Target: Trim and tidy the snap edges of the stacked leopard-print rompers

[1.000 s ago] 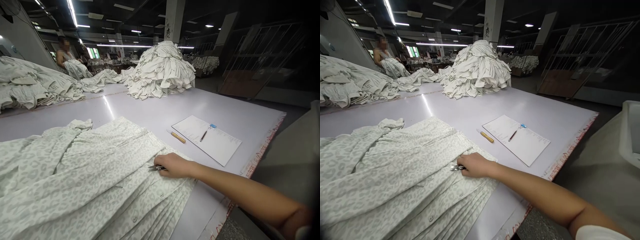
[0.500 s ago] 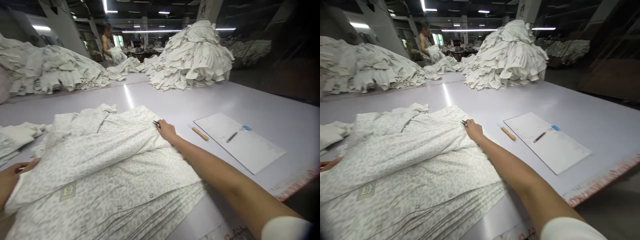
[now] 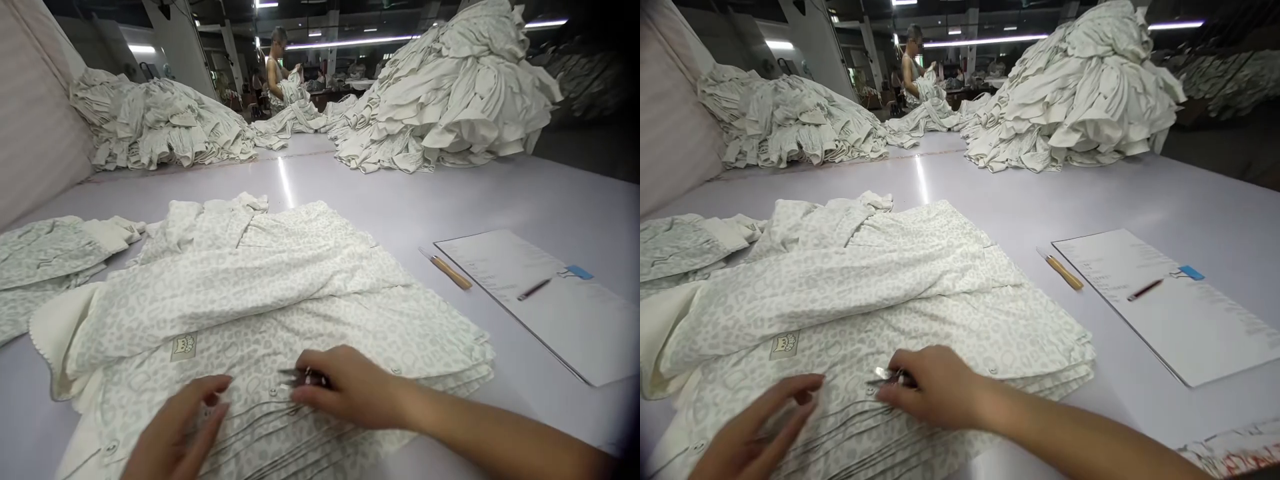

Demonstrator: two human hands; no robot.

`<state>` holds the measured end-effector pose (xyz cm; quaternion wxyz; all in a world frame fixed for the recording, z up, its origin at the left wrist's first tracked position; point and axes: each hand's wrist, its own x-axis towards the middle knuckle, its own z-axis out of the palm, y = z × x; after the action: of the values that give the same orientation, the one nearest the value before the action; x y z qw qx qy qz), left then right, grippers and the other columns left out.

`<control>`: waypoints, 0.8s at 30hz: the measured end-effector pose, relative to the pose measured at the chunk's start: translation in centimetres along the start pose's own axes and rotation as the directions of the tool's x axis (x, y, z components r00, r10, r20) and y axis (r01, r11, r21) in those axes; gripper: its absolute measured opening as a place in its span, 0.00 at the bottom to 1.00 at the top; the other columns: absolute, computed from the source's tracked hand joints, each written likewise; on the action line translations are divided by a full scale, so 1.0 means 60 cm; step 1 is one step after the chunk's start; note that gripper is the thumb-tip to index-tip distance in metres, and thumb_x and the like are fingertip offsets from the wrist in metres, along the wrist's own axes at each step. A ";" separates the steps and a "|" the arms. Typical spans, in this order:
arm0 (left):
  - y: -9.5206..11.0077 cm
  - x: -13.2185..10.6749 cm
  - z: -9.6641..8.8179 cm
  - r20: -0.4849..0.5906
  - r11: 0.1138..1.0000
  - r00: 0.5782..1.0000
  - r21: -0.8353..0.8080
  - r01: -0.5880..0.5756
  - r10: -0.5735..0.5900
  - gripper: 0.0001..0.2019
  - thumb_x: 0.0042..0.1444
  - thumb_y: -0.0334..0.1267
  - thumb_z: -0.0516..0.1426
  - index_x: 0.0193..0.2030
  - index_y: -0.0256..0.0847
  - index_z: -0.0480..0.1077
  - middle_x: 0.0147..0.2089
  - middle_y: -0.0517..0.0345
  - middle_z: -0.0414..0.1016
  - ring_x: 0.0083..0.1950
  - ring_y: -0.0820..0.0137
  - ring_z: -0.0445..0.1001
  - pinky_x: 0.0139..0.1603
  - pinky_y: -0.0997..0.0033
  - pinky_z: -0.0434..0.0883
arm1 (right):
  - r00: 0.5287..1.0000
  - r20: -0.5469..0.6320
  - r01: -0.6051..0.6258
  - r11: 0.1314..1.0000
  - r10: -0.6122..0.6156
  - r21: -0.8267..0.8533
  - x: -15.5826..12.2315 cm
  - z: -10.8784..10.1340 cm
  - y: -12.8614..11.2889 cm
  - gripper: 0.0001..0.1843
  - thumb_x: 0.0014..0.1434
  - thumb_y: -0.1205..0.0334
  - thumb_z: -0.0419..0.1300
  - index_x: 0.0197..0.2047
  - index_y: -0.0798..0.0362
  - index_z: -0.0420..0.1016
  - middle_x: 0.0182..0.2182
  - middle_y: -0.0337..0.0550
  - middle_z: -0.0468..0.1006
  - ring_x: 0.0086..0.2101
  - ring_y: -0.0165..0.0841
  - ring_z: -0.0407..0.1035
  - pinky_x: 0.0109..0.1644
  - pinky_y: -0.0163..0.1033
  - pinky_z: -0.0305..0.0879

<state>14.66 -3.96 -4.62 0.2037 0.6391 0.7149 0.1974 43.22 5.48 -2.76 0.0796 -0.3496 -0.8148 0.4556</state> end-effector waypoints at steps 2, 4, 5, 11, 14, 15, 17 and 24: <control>0.009 -0.008 0.048 -0.032 0.999 0.999 0.000 -0.039 0.039 0.17 0.54 0.52 0.52 0.48 0.51 0.65 0.47 0.62 0.71 0.47 0.70 0.71 0.43 0.75 0.73 | 1.000 0.024 -0.017 0.989 0.021 -0.144 0.010 0.030 -0.010 0.19 0.58 0.44 0.50 0.36 0.52 0.69 0.28 0.40 0.75 0.28 0.32 0.66 0.28 0.34 0.52; 0.007 -0.011 0.078 -0.116 0.998 0.992 0.031 -0.050 0.053 0.14 0.56 0.50 0.50 0.46 0.49 0.65 0.45 0.62 0.72 0.45 0.71 0.71 0.43 0.74 0.73 | 0.999 0.017 -0.044 0.963 0.050 -0.268 0.018 0.043 -0.009 0.20 0.59 0.45 0.48 0.35 0.53 0.69 0.28 0.42 0.75 0.28 0.34 0.67 0.27 0.35 0.49; 0.004 -0.012 0.086 -0.149 0.996 0.986 0.057 -0.063 0.071 0.13 0.57 0.49 0.50 0.45 0.49 0.64 0.44 0.62 0.72 0.45 0.71 0.71 0.42 0.73 0.72 | 0.998 0.015 -0.046 0.950 0.053 -0.309 0.022 0.046 -0.007 0.21 0.59 0.45 0.47 0.35 0.53 0.69 0.27 0.43 0.75 0.27 0.35 0.67 0.26 0.35 0.48; -0.003 -0.010 0.099 -0.199 0.951 0.946 0.231 -0.207 0.255 0.10 0.57 0.43 0.50 0.46 0.50 0.63 0.44 0.62 0.70 0.47 0.68 0.68 0.44 0.65 0.68 | 0.998 0.065 0.023 0.899 0.006 -0.436 0.033 0.050 -0.009 0.20 0.61 0.49 0.44 0.35 0.55 0.69 0.26 0.44 0.75 0.26 0.35 0.67 0.25 0.35 0.46; 0.006 -0.012 0.101 -0.204 0.960 0.952 0.210 -0.185 0.228 0.10 0.58 0.43 0.50 0.46 0.49 0.63 0.44 0.62 0.70 0.46 0.69 0.68 0.43 0.67 0.68 | 0.997 0.069 0.051 0.886 -0.021 -0.461 0.039 0.057 -0.008 0.19 0.61 0.51 0.44 0.34 0.54 0.68 0.25 0.43 0.74 0.24 0.34 0.66 0.25 0.35 0.46; 0.009 -0.014 0.100 -0.216 0.963 0.950 0.197 -0.182 0.224 0.10 0.58 0.43 0.50 0.46 0.49 0.63 0.43 0.62 0.70 0.46 0.69 0.68 0.43 0.69 0.68 | 0.997 0.070 0.049 0.887 -0.019 -0.460 0.041 0.058 -0.007 0.18 0.61 0.51 0.44 0.34 0.54 0.68 0.24 0.43 0.74 0.24 0.34 0.66 0.25 0.35 0.46; 0.008 -0.022 0.094 -0.257 0.969 0.941 0.166 -0.182 0.220 0.10 0.58 0.40 0.49 0.47 0.47 0.63 0.45 0.60 0.69 0.46 0.70 0.68 0.44 0.71 0.68 | 0.998 0.063 0.023 0.900 0.004 -0.435 0.039 0.058 -0.007 0.18 0.61 0.51 0.44 0.33 0.54 0.68 0.25 0.43 0.74 0.24 0.34 0.66 0.25 0.35 0.46; -0.071 -0.064 0.002 -0.380 0.941 0.922 0.333 0.057 0.078 0.16 0.58 0.42 0.44 0.52 0.47 0.60 0.50 0.57 0.66 0.50 0.65 0.66 0.45 0.64 0.68 | 0.998 0.001 -0.064 0.993 0.065 -0.100 -0.046 -0.007 0.016 0.15 0.61 0.47 0.47 0.41 0.46 0.67 0.32 0.40 0.74 0.31 0.33 0.67 0.32 0.36 0.59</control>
<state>11.57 -8.24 -6.89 -0.0555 0.6165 0.7606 0.1957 45.93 4.32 -2.80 0.0455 -0.3784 -0.8250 0.4174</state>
